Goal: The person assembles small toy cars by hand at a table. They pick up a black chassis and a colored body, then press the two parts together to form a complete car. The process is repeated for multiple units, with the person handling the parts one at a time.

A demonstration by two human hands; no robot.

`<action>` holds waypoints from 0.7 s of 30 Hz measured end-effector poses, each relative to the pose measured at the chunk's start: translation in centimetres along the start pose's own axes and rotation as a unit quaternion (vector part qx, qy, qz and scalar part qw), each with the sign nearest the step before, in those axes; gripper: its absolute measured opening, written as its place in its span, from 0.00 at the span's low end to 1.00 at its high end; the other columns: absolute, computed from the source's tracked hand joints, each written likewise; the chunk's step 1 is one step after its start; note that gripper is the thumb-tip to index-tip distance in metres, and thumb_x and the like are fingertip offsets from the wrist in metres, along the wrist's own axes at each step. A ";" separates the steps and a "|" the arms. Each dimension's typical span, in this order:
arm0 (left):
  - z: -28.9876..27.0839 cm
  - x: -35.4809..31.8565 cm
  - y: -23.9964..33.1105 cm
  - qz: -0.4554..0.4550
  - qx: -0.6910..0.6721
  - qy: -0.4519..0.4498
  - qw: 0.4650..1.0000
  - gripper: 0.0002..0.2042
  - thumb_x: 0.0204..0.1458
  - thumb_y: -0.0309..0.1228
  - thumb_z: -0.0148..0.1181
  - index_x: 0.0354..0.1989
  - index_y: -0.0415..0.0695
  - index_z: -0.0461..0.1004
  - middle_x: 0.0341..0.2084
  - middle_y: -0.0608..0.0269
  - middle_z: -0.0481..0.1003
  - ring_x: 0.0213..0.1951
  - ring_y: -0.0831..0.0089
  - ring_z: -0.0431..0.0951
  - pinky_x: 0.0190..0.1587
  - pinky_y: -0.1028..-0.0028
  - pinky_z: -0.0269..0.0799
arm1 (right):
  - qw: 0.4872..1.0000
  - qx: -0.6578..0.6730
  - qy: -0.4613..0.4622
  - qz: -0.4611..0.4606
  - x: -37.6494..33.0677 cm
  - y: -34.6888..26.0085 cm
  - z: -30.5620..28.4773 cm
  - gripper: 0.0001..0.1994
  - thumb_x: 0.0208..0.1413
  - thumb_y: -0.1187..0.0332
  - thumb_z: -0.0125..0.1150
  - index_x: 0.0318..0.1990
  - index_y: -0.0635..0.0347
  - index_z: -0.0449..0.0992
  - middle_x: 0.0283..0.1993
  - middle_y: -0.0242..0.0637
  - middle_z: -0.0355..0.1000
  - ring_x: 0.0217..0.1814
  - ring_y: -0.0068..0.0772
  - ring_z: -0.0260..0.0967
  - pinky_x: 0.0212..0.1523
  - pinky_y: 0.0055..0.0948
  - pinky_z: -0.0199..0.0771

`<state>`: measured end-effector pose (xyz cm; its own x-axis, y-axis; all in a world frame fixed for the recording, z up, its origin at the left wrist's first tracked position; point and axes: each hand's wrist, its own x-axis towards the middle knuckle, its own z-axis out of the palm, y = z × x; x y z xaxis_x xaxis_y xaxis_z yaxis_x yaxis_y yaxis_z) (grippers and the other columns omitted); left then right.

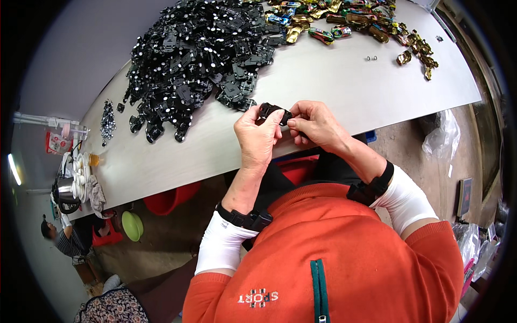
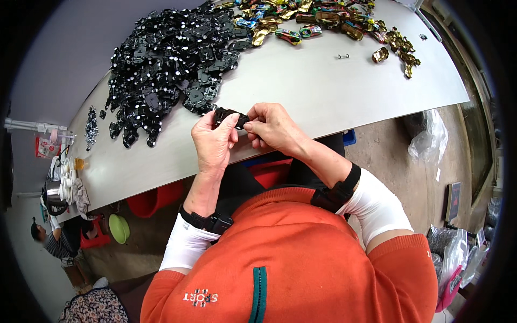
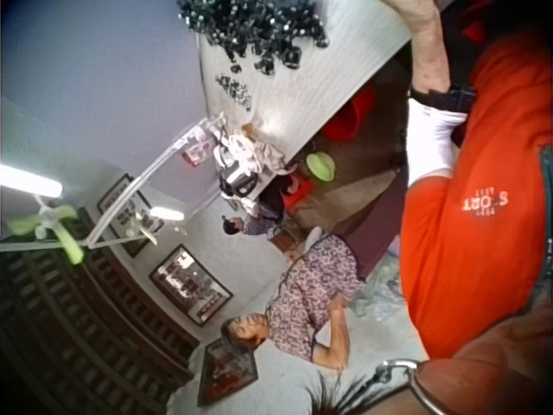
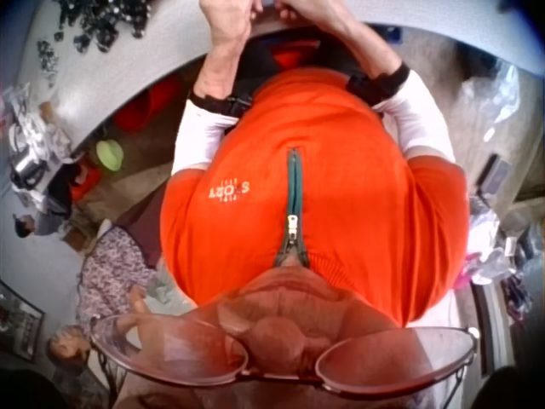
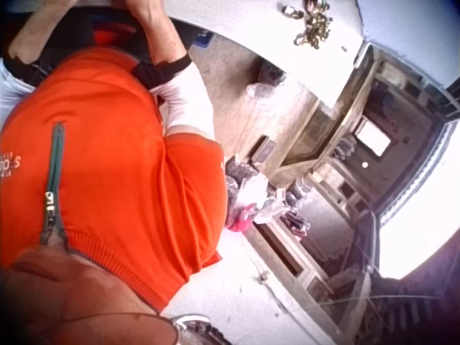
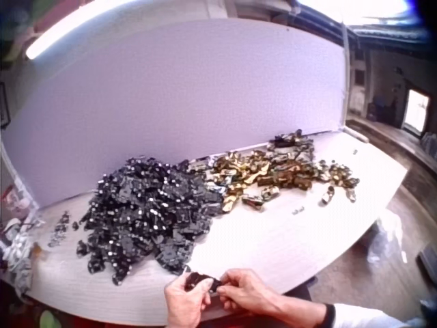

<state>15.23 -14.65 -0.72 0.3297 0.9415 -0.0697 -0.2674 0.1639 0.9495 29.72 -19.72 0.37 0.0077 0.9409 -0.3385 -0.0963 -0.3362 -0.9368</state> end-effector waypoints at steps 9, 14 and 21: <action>-1.1 -0.8 1.3 -0.059 -0.081 -0.101 0.990 0.07 0.57 0.27 0.52 0.40 0.38 0.72 0.29 0.62 0.74 0.27 0.81 0.71 0.25 0.82 0.65 | 0.996 0.003 -0.027 -0.088 -1.9 -1.4 -3.4 0.06 0.55 0.73 0.54 0.37 0.66 0.74 0.25 0.29 0.70 0.24 0.17 0.68 0.24 0.16 0.67; -1.9 -1.1 1.8 -0.113 0.014 -0.179 0.977 0.07 0.57 0.26 0.52 0.41 0.38 0.72 0.26 0.63 0.74 0.24 0.84 0.67 0.23 0.86 0.60 | 0.992 0.012 -0.089 -0.084 -2.1 -2.6 -2.8 0.09 0.53 0.75 0.55 0.41 0.71 0.74 0.28 0.35 0.73 0.26 0.21 0.70 0.25 0.18 0.69; -1.8 -1.3 1.9 -0.165 0.040 -0.235 0.957 0.08 0.55 0.26 0.54 0.41 0.38 0.73 0.25 0.68 0.73 0.19 0.87 0.65 0.19 0.88 0.56 | 0.989 0.049 -0.138 -0.020 -2.3 -2.3 -3.3 0.09 0.52 0.77 0.57 0.40 0.71 0.74 0.29 0.37 0.73 0.25 0.22 0.71 0.25 0.18 0.70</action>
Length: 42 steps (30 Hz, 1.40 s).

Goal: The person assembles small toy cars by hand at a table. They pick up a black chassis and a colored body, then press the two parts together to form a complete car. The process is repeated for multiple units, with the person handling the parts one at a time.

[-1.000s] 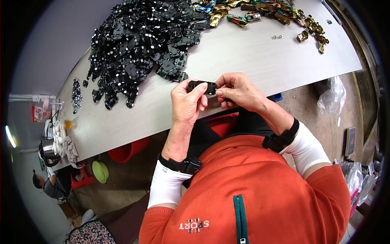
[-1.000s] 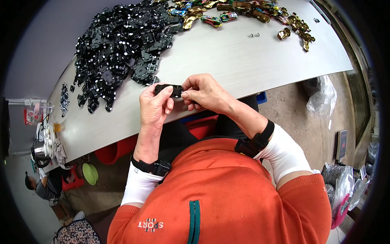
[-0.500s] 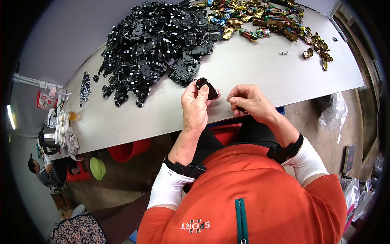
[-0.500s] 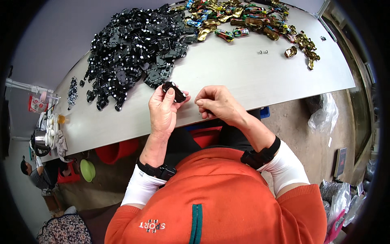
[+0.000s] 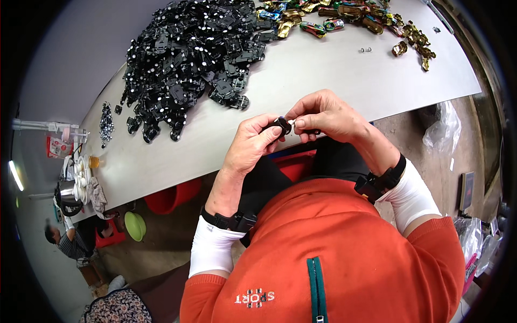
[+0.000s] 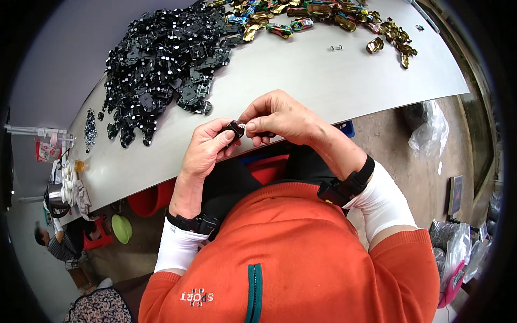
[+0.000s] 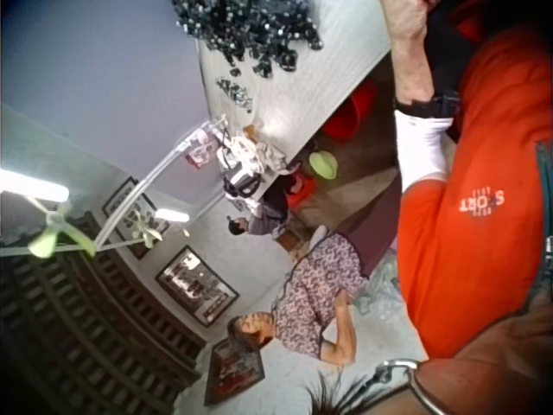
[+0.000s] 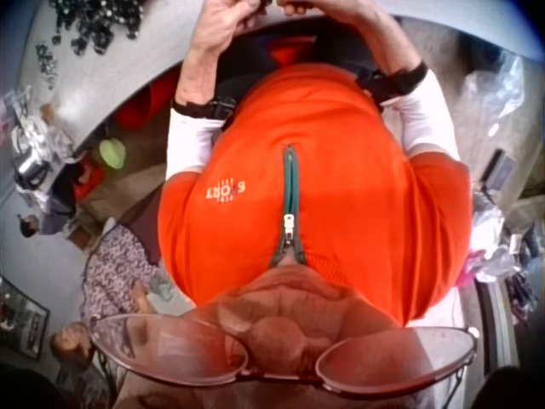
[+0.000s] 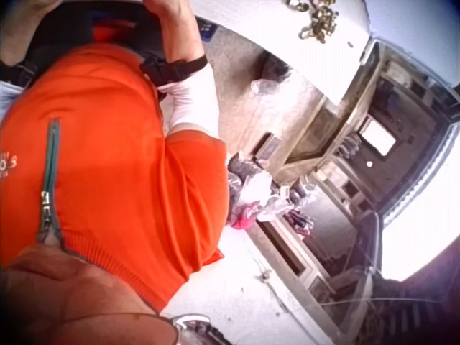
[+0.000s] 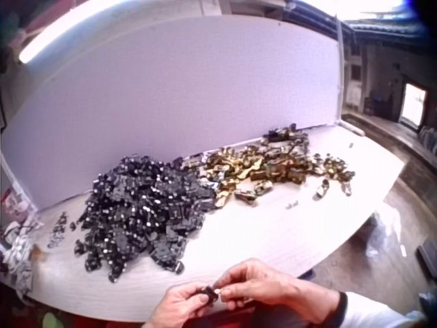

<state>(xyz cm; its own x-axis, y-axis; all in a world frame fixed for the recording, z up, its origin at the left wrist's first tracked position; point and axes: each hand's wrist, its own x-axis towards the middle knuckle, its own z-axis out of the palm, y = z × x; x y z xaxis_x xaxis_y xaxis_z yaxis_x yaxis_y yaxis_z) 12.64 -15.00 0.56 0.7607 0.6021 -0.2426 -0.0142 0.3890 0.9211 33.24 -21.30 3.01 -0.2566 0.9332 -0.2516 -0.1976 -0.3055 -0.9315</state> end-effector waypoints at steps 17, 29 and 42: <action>0.3 0.4 0.8 -0.045 0.000 0.057 0.997 0.07 0.54 0.27 0.55 0.37 0.37 0.74 0.19 0.66 0.72 0.14 0.86 0.64 0.15 0.88 0.56 | 0.999 -0.025 0.034 -0.031 1.1 1.8 0.0 0.08 0.52 0.78 0.53 0.37 0.67 0.77 0.23 0.29 0.70 0.23 0.15 0.65 0.23 0.17 0.67; 0.1 0.9 0.1 -0.056 0.012 0.073 0.996 0.06 0.54 0.27 0.55 0.36 0.38 0.75 0.18 0.66 0.72 0.14 0.86 0.64 0.15 0.88 0.55 | 0.995 -0.074 0.058 -0.016 1.5 1.8 0.1 0.05 0.54 0.76 0.54 0.35 0.65 0.76 0.22 0.28 0.70 0.22 0.13 0.66 0.19 0.15 0.64; 0.8 0.2 -0.8 -0.061 -0.023 0.040 0.997 0.07 0.56 0.28 0.54 0.38 0.38 0.74 0.20 0.66 0.73 0.14 0.85 0.65 0.14 0.87 0.55 | 0.993 -0.014 0.115 -0.037 0.4 2.0 -1.1 0.07 0.53 0.76 0.54 0.39 0.65 0.76 0.26 0.31 0.72 0.25 0.15 0.68 0.24 0.17 0.67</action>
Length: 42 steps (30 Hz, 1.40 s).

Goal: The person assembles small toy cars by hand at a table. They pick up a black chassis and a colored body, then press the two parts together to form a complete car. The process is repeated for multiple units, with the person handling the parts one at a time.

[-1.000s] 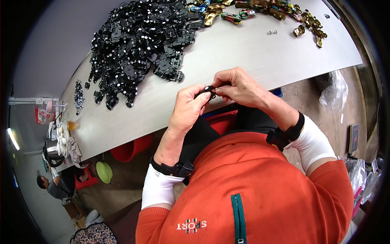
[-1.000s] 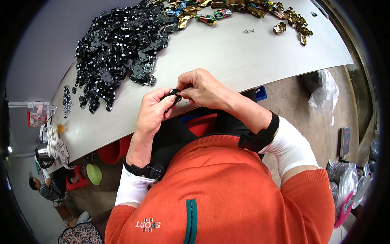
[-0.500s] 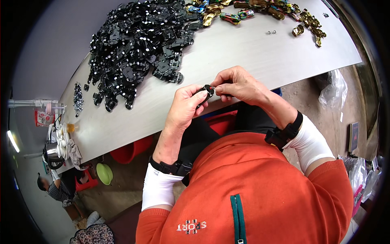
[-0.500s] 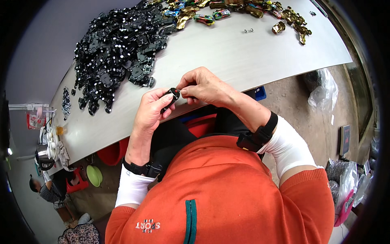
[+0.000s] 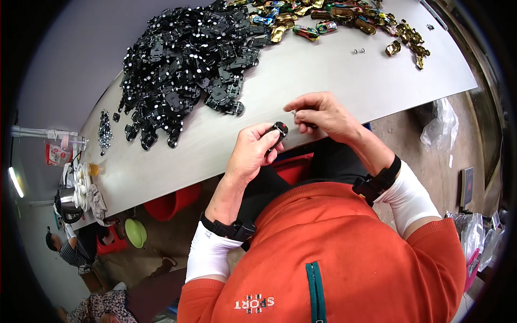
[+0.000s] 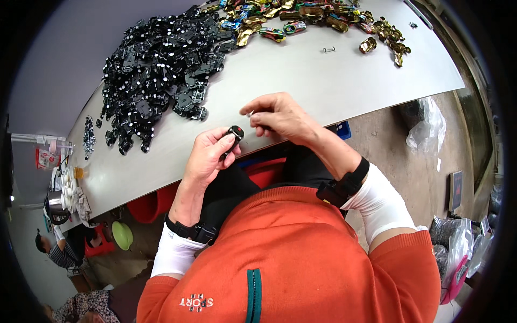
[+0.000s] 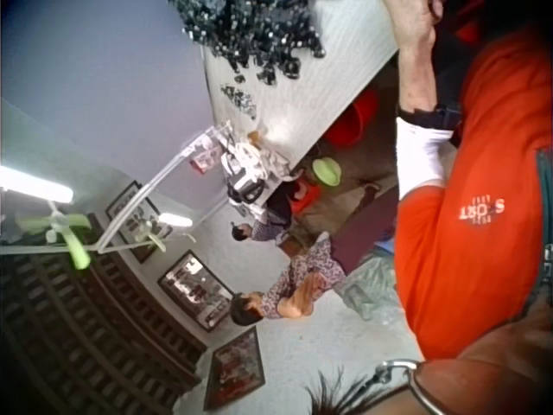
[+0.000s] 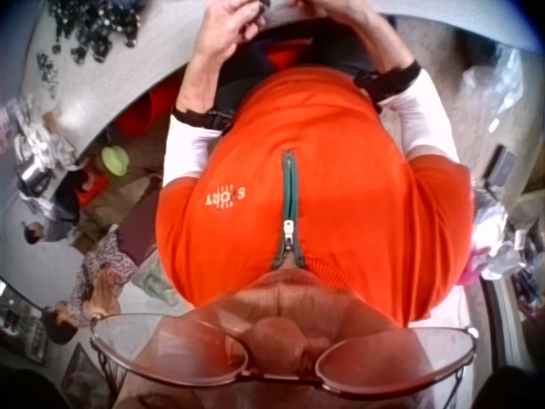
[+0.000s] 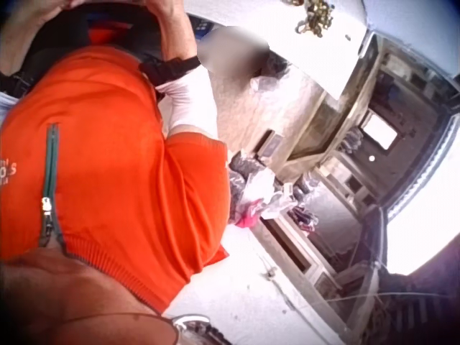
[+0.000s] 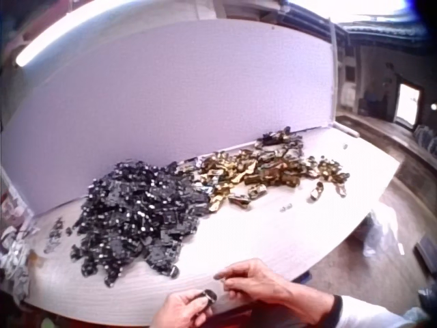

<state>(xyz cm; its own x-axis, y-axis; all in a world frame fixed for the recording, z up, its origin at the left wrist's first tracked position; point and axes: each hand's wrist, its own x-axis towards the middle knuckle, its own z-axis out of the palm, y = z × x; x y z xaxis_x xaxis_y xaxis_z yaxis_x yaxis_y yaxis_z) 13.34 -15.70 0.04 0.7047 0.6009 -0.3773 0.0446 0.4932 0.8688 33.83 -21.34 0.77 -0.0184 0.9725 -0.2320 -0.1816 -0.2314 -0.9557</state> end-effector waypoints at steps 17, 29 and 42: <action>-2.8 0.9 -10.4 -0.069 0.460 -0.061 0.883 0.28 0.51 0.37 0.60 0.55 0.32 0.62 0.46 0.45 0.71 0.36 0.64 0.78 0.30 0.73 0.75 | 0.802 -0.500 0.262 -0.197 6.8 -4.3 -14.2 0.08 0.44 0.72 0.63 0.34 0.62 0.77 0.34 0.43 0.71 0.39 0.46 0.70 0.42 0.38 0.70; -4.2 -8.1 -1.6 0.111 0.318 0.139 0.931 0.13 0.50 0.25 0.59 0.44 0.34 0.73 0.24 0.64 0.75 0.23 0.82 0.72 0.26 0.80 0.71 | 0.693 -0.691 0.197 -0.049 17.6 -7.0 -11.3 0.12 0.42 0.71 0.63 0.37 0.60 0.76 0.41 0.48 0.69 0.47 0.49 0.68 0.46 0.42 0.69; -7.7 2.8 5.3 0.193 0.489 0.442 0.727 0.18 0.42 0.42 0.66 0.28 0.37 0.74 0.26 0.53 0.73 0.32 0.56 0.75 0.35 0.62 0.70 | 0.696 -0.665 0.193 -0.188 14.2 -5.8 -8.2 0.17 0.39 0.75 0.65 0.39 0.60 0.69 0.43 0.45 0.66 0.45 0.52 0.68 0.45 0.43 0.69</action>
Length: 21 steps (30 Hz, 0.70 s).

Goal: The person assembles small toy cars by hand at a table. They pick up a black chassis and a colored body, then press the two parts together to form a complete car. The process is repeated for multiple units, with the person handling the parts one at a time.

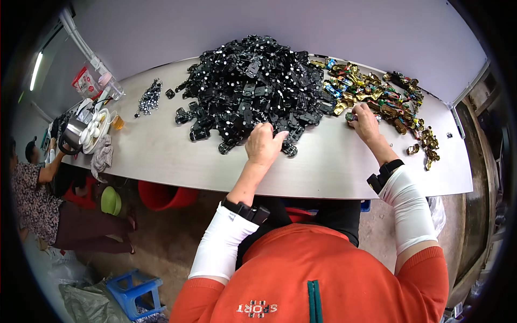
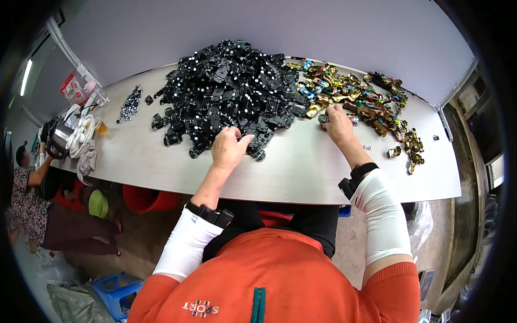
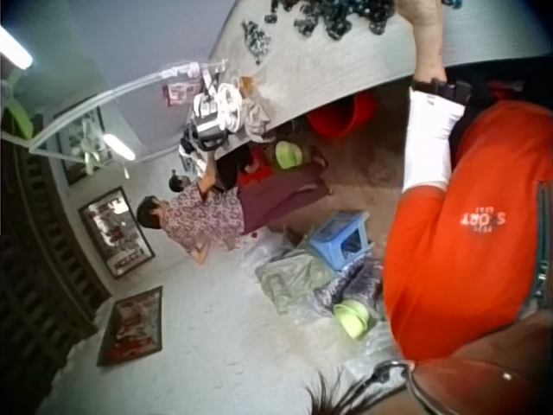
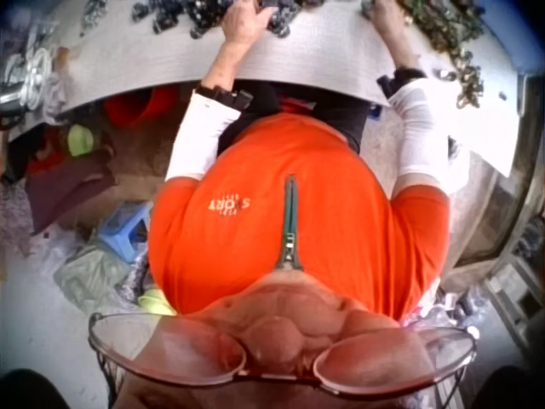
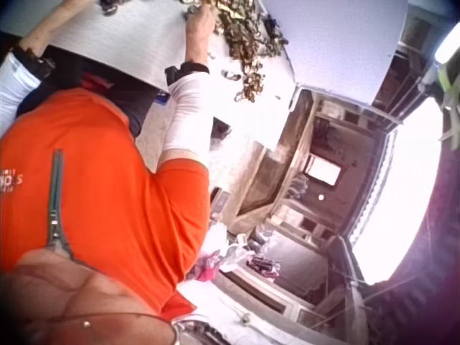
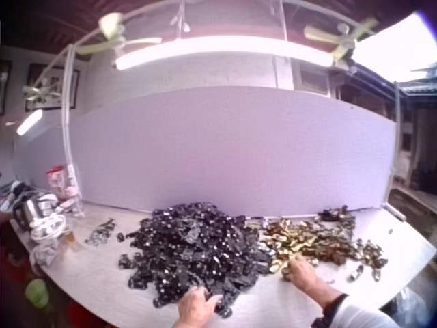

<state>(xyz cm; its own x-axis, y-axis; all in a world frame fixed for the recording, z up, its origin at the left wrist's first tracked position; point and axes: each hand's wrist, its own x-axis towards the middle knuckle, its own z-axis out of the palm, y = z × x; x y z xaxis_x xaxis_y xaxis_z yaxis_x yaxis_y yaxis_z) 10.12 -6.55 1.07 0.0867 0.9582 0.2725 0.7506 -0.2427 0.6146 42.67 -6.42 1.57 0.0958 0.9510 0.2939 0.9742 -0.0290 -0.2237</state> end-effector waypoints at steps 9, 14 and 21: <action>2.7 1.2 -0.5 0.037 0.003 -0.003 0.999 0.15 0.37 0.29 0.68 0.36 0.41 0.75 0.35 0.55 0.67 0.37 0.56 0.73 0.41 0.63 0.70 | 0.984 0.166 0.064 -0.015 1.5 -1.7 -0.9 0.13 0.47 0.70 0.63 0.36 0.68 0.67 0.33 0.55 0.71 0.39 0.58 0.68 0.40 0.44 0.67; 3.0 2.1 -1.5 0.048 -0.162 0.045 0.985 0.10 0.38 0.26 0.66 0.30 0.36 0.78 0.26 0.54 0.74 0.31 0.60 0.75 0.37 0.68 0.70 | 0.914 0.400 -0.049 0.047 -0.3 -5.1 -0.6 0.14 0.49 0.69 0.63 0.40 0.67 0.70 0.26 0.35 0.72 0.25 0.20 0.69 0.19 0.23 0.67; 3.3 2.7 -1.8 -0.146 -0.538 -0.037 0.830 0.06 0.48 0.24 0.61 0.35 0.37 0.76 0.24 0.65 0.75 0.21 0.80 0.71 0.22 0.81 0.65 | 0.794 0.545 -0.264 0.051 -4.1 -11.5 0.0 0.13 0.49 0.66 0.63 0.42 0.59 0.73 0.29 0.28 0.73 0.28 0.14 0.70 0.18 0.14 0.59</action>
<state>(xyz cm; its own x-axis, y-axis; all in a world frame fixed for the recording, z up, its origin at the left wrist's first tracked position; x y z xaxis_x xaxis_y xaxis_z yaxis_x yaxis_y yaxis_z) 11.15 -3.04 -1.70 0.0732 0.9970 -0.0247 -0.2688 0.0436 0.9622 31.05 -10.02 2.92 -0.2169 0.9656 -0.1432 0.1843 -0.1035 -0.9774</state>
